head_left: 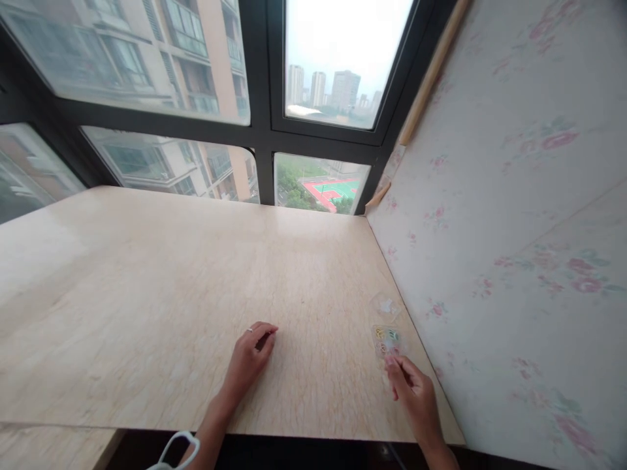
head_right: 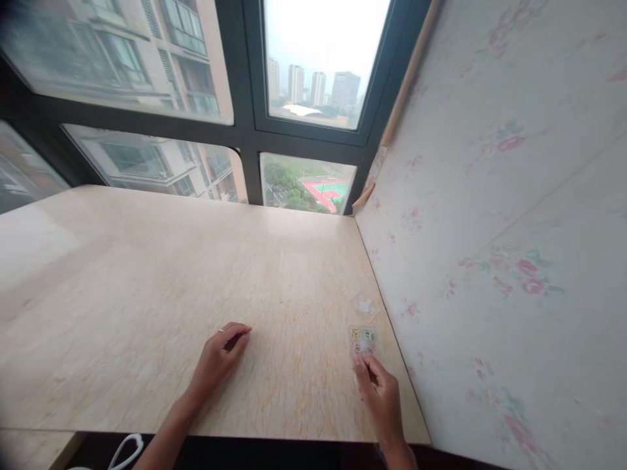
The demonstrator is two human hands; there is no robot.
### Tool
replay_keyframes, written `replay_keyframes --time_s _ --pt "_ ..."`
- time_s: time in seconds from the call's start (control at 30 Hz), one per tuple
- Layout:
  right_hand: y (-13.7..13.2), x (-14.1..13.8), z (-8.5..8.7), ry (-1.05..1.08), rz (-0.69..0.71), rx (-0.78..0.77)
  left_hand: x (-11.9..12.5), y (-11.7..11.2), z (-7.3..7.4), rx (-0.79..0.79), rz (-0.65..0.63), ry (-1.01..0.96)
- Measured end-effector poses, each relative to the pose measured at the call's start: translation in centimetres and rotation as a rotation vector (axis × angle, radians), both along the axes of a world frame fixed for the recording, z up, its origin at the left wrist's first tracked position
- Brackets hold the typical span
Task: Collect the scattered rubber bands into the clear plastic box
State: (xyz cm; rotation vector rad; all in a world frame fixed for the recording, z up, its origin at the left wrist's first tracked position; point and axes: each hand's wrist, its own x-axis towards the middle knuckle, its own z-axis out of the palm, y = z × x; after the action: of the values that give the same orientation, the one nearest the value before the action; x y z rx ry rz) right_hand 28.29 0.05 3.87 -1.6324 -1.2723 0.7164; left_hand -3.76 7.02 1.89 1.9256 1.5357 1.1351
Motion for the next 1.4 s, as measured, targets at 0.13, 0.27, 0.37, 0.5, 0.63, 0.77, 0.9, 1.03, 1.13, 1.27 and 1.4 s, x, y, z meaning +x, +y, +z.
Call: replay_keyframes --time_s 0.13,0.27,0.37,0.5,0.63,0.77,0.9,1.03,1.13,1.27,1.4 --pt "-1.1 -3.7 -1.7 -0.111 0.254 0.05 0.1 -0.2 -0.1 -0.011 0.007 -0.008" --pt "-1.8 -5.9 -2.8 -0.205 0.37 0.104 0.2 -0.3 -0.1 -0.026 -0.001 -0.009" --pt "-1.7 -6.1 -2.5 -0.143 0.344 0.077 0.2 -0.3 0.0 -0.014 0.003 -0.013" --pt "-1.4 -5.8 -1.6 0.004 0.358 0.05 0.0 -0.1 0.1 0.0 0.015 -0.009" --pt "-1.1 -5.1 -0.8 0.106 0.332 0.024 -0.1 0.2 0.2 0.006 0.01 0.012" --pt "0.4 -2.4 1.1 0.137 0.18 0.086 -0.2 0.4 0.1 0.02 0.006 0.032" --pt "4.1 1.9 3.6 0.089 -0.045 0.211 -0.3 0.5 0.2 0.018 0.01 0.049" --pt "9.5 4.9 3.9 -0.272 -0.113 0.081 -0.3 0.6 0.2 0.008 0.009 0.061" --pt "12.9 5.2 2.8 -0.395 -0.039 0.008 -0.4 0.8 -0.1 0.021 0.016 0.078" --pt "15.1 4.6 1.5 -0.507 0.06 -0.07 -0.4 0.9 -0.1 0.024 0.025 0.084" --pt "15.8 4.6 1.2 -0.565 0.096 -0.113 -0.4 0.8 -0.1 0.02 0.03 0.089"
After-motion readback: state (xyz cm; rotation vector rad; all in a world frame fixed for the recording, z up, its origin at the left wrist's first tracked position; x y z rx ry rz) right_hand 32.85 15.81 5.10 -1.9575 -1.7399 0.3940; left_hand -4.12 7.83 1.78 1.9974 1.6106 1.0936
